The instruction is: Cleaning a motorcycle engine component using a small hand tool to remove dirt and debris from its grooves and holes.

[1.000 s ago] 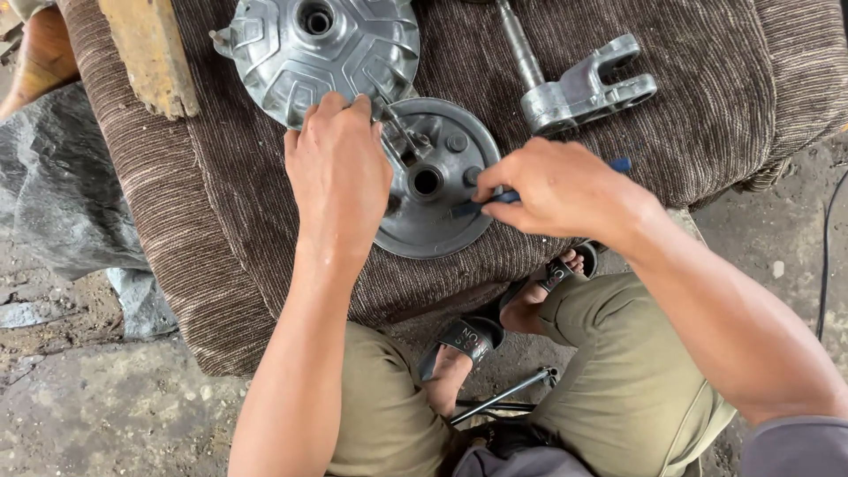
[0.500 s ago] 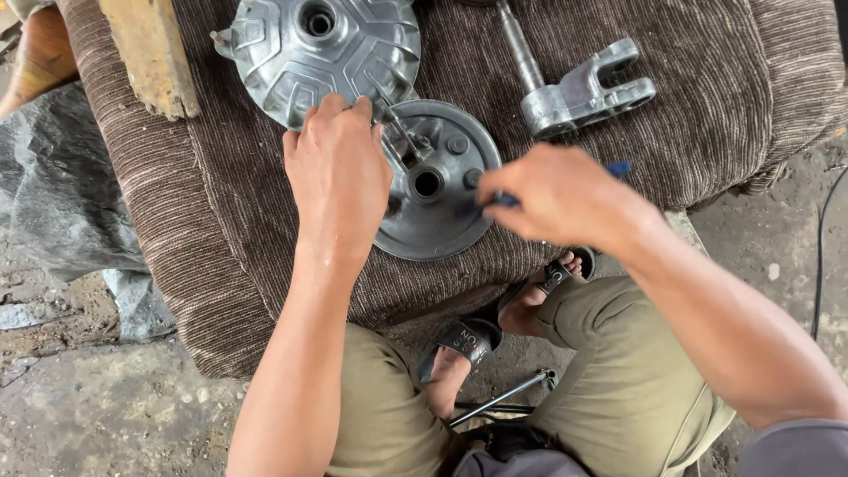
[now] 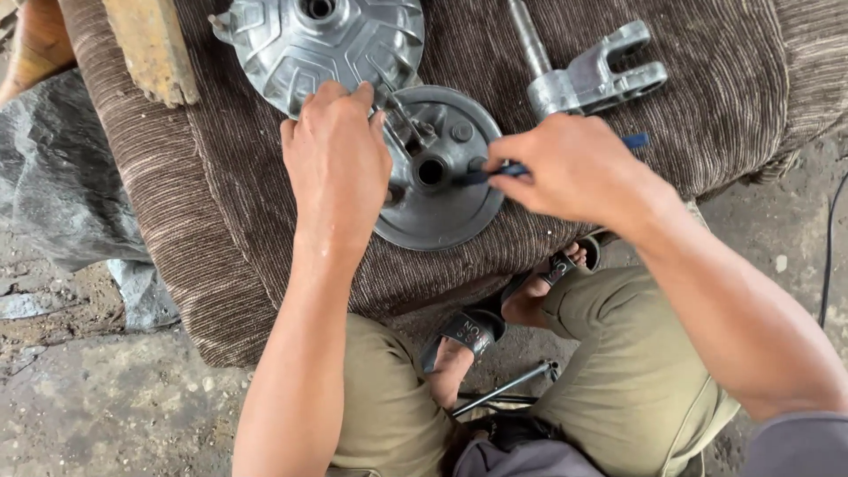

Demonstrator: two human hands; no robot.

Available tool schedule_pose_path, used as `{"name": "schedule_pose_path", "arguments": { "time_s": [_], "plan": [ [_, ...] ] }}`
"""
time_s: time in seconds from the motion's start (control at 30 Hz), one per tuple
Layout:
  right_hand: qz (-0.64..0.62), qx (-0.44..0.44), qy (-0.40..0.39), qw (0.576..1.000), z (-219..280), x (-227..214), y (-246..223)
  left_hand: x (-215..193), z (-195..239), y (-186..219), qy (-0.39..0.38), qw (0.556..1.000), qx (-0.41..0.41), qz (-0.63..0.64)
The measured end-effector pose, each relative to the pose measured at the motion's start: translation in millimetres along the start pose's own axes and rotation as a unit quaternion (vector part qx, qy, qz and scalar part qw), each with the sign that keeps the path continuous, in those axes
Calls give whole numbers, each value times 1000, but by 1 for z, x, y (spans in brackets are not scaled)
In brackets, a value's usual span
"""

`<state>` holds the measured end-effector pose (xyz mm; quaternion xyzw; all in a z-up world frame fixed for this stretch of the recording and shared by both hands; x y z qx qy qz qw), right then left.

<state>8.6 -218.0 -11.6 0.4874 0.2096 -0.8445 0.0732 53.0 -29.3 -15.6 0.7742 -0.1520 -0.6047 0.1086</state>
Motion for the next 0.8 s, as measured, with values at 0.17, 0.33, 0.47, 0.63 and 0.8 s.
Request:
{"name": "schedule_pose_path", "arguments": {
  "time_s": [0.17, 0.33, 0.47, 0.63, 0.8],
  "plan": [
    [-13, -98, 1, 995, -5, 26, -13, 4, -3, -1, -6, 1000, -9, -14],
    [4, 18, -8, 1000, 4, -3, -7, 1, -2, -2, -8, 1000, -25, 8],
    [0, -76, -1, 997, -3, 26, -11, 0, -2, 2, -6, 1000, -19, 12],
    [-39, 3, -62, 997, 7, -1, -15, 1, 0, -3, 4, 1000, -9, 14],
    [24, -110, -9, 994, -3, 25, -9, 5, -1, -3, 7, 1000, 2, -19]
  ]
}}
Point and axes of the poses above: each hand's wrist, its own z-axis away from the middle knuckle, its own x-axis out of the palm, y = z × x, the point moved 7 cm from there along -z, towards the middle knuckle, and after that the axes turned 11 degrees about -x, right-handed, at the moved point
